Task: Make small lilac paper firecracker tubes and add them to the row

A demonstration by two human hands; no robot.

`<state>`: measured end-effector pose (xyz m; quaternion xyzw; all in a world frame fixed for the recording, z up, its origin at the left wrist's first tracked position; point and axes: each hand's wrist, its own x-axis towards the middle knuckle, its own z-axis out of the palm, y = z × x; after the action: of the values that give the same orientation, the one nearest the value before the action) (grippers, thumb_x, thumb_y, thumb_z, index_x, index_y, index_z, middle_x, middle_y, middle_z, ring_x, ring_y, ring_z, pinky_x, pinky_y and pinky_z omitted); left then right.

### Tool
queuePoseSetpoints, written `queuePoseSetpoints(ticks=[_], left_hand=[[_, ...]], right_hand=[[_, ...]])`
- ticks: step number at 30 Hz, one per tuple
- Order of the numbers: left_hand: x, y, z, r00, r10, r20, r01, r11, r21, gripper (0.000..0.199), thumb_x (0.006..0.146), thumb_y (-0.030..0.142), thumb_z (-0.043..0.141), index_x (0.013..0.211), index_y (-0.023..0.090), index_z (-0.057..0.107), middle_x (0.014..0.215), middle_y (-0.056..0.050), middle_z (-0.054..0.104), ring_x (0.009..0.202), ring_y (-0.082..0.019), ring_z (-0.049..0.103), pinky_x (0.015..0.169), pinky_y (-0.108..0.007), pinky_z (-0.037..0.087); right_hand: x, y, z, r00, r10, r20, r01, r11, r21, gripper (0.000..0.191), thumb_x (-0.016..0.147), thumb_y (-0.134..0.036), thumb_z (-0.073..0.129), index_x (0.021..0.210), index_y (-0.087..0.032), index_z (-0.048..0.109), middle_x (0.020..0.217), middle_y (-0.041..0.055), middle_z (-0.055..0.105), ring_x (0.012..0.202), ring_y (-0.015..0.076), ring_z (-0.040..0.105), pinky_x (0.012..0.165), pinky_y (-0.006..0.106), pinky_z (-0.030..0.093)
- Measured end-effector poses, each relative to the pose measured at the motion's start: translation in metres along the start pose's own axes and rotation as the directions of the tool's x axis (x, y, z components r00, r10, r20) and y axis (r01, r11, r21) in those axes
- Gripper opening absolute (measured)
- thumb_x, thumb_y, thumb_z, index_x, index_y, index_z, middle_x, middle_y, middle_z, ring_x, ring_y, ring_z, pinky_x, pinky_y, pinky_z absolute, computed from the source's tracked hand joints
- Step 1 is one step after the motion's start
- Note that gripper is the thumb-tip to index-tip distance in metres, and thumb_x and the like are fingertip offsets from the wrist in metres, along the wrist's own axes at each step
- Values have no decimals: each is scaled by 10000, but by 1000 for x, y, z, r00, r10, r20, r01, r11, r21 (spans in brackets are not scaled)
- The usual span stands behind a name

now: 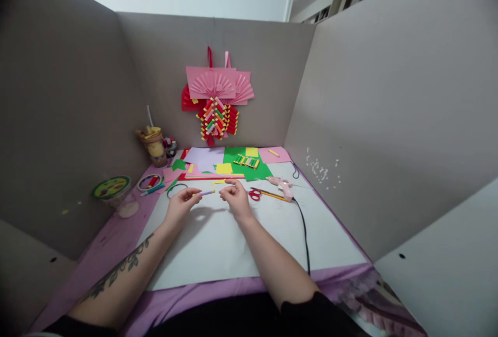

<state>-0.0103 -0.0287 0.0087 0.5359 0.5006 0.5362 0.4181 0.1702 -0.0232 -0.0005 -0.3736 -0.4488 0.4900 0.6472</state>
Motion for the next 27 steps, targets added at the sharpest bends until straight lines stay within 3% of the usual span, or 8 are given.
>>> queuePoseSetpoints(ticks=[6,13,18,27], left_hand=[[1,-3,-1,1000,18,6,-18,1000,5,318,635,367,721,842,131,675,621,1,605,575,-115,524,549,-224,377],[2,-5,0,1000,5,14,-5,1000,-1,311,650,354,709,858,128,661,638,-3,599,595,-113,515,560,-219,373],[1,-3,0,1000,-1,17,1,1000,2,302,654,344,706,857,126,661,638,-4,592,595,-111,506,563,-221,372],[1,-4,0,1000,9,18,-9,1000,1,313,646,355,709,859,130,661,630,0,594,587,-117,514,557,-225,373]], right_hand=[[3,5,-4,1000,14,-17,-13,999,47,199,572,-109,544,753,-192,527,574,-44,631,497,95,518,513,215,382],[3,8,-4,999,46,-1,-46,997,57,218,594,-130,548,800,-195,517,645,-13,669,557,120,569,549,239,421],[3,9,-4,1000,1,-5,-1,998,65,200,605,-123,579,766,-202,489,557,-55,611,500,97,510,519,218,380],[4,8,-5,1000,-4,21,2,996,93,218,559,-101,497,753,-202,488,561,-49,613,499,105,501,518,230,375]])
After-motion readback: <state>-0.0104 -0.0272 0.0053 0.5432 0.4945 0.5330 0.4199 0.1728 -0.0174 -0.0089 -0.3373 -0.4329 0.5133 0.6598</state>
